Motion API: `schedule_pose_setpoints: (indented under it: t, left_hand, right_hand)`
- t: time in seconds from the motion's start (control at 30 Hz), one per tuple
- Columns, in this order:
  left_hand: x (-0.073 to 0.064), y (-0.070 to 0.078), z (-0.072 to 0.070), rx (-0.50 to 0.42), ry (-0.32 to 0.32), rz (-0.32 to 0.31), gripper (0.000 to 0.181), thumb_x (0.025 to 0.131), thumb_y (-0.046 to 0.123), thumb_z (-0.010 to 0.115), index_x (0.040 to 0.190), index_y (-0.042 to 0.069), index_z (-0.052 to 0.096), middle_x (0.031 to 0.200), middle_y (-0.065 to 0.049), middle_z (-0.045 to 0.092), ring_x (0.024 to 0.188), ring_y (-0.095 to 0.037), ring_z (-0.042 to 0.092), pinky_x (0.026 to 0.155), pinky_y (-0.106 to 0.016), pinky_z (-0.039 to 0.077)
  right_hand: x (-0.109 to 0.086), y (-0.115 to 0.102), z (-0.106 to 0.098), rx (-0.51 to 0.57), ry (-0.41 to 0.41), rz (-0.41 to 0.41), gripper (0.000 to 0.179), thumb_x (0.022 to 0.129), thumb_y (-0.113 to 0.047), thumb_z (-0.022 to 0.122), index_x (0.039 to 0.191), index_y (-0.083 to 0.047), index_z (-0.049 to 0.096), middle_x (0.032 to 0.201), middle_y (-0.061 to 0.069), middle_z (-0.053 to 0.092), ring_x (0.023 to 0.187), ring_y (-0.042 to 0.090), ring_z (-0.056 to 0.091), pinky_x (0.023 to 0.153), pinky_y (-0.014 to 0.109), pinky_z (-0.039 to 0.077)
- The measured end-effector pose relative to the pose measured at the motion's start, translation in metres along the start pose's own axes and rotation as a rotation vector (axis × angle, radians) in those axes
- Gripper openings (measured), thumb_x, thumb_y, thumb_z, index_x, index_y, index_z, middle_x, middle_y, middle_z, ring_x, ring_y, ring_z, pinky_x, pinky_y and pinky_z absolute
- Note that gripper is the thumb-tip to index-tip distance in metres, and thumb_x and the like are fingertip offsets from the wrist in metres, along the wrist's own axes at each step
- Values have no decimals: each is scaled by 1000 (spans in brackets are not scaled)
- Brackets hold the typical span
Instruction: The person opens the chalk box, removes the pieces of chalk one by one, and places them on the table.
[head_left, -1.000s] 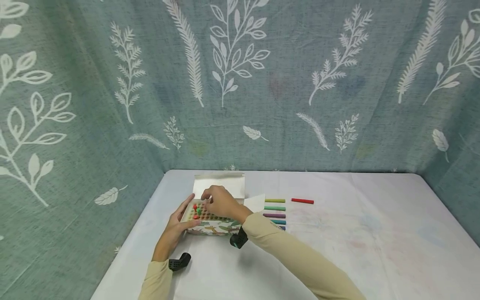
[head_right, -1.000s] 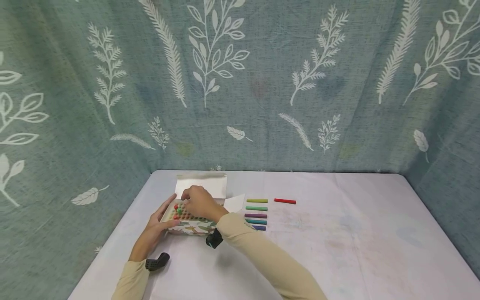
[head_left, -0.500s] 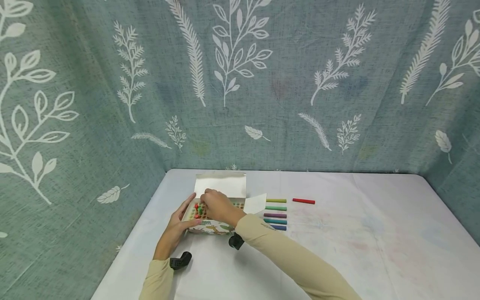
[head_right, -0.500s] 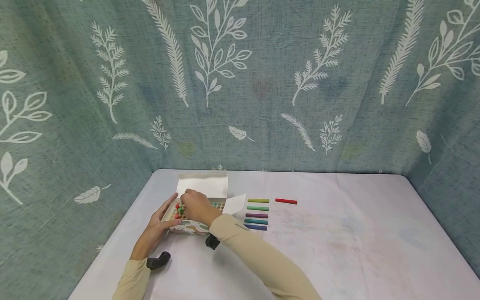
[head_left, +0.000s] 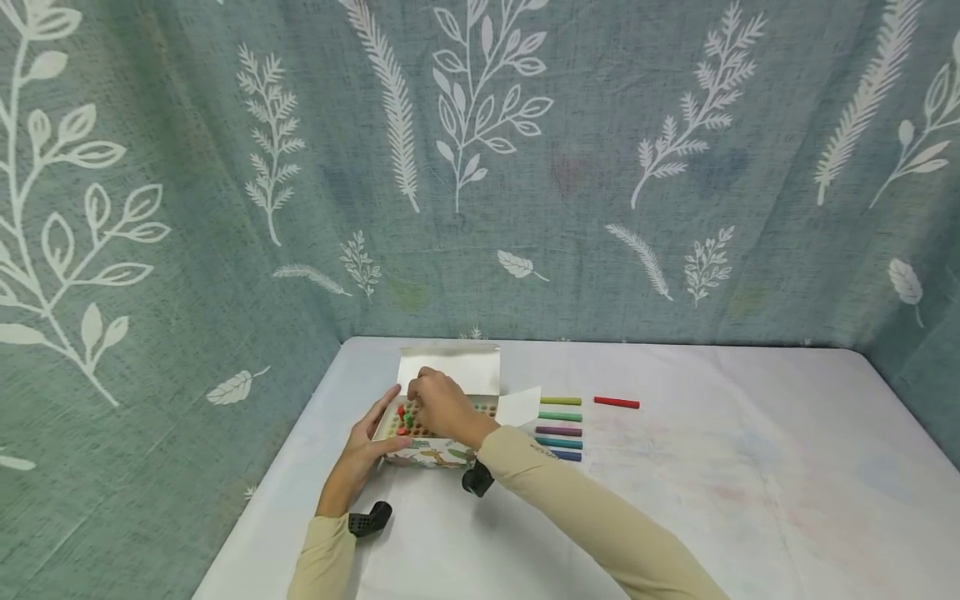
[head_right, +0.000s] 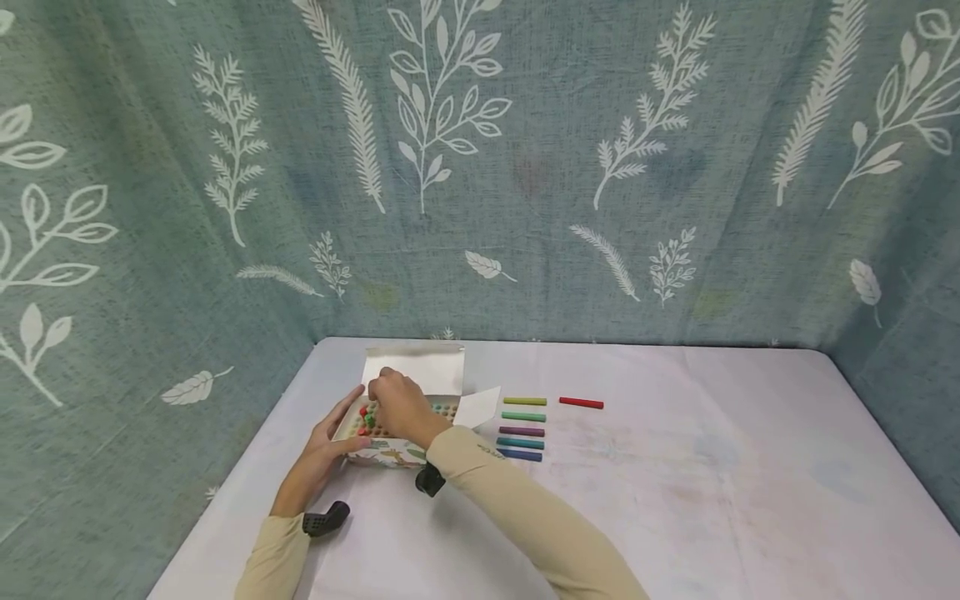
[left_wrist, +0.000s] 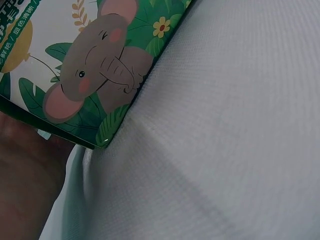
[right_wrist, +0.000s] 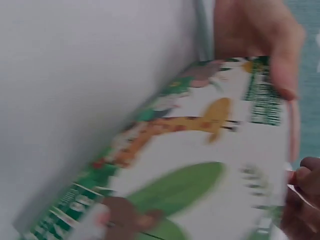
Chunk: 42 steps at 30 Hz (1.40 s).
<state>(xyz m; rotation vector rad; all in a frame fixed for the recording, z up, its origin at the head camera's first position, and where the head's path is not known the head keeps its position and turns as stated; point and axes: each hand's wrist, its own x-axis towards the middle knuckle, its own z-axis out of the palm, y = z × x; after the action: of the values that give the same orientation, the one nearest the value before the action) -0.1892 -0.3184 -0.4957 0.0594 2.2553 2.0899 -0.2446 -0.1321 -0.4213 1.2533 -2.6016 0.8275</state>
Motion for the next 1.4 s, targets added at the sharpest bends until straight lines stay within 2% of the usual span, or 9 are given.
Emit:
schedule_pose_setpoints:
  t: [0.17,0.4,0.6,0.87,1.0,1.13,1.4]
  left_hand:
    - [1,-1,3,21,-7,9,88,79,10,76,148,37,29,143,-4,38,119,-23,48,90,-33,46]
    - [0,-1,1,17,7,7,89,78,11,77,148,37,29,141,-6,40,117,-23,49,89,-33,47]
    - [0,0,-1,10,-14,29,87,80,10,75,149,36,27,144,-8,37,117,-23,50,88,-32,47]
    - [2,1,-2,-10,-48,50,86,82,8,73,150,33,27,148,-9,33,120,-21,48,90,-31,46]
    - [1,0,-2,-13,-31,43,86,81,6,74,149,33,28,148,-7,32,121,-20,48,90,-30,46]
    - [0,1,-2,-6,-14,31,87,81,7,75,149,34,28,147,-6,33,120,-20,48,90,-29,46]
    - [1,-3,-2,-11,-23,26,88,81,7,75,150,34,26,148,-7,32,122,-19,47,91,-29,46]
  right_hand:
    - [1,0,-18,45,87,-48,19,88,6,56,97,0,72,90,9,62,77,15,60,68,14,47]
    - [-3,1,-48,188,111,-77,20,86,9,55,95,3,71,88,10,62,74,14,58,66,14,46]
    - [-11,6,-69,293,112,-15,15,86,8,59,92,3,71,92,14,64,79,19,64,67,18,49]
    - [-27,23,-84,309,150,40,11,85,6,63,90,1,71,94,13,67,79,21,67,73,28,50]
    - [-34,29,-91,325,184,51,11,84,6,64,90,1,71,94,13,67,78,22,67,65,24,51]
    - [-40,32,-97,334,204,56,9,84,3,66,90,-1,72,92,11,68,78,21,67,64,22,50]
    - [-57,39,-109,382,240,84,8,84,1,68,90,-1,73,89,10,67,77,19,66,62,22,52]
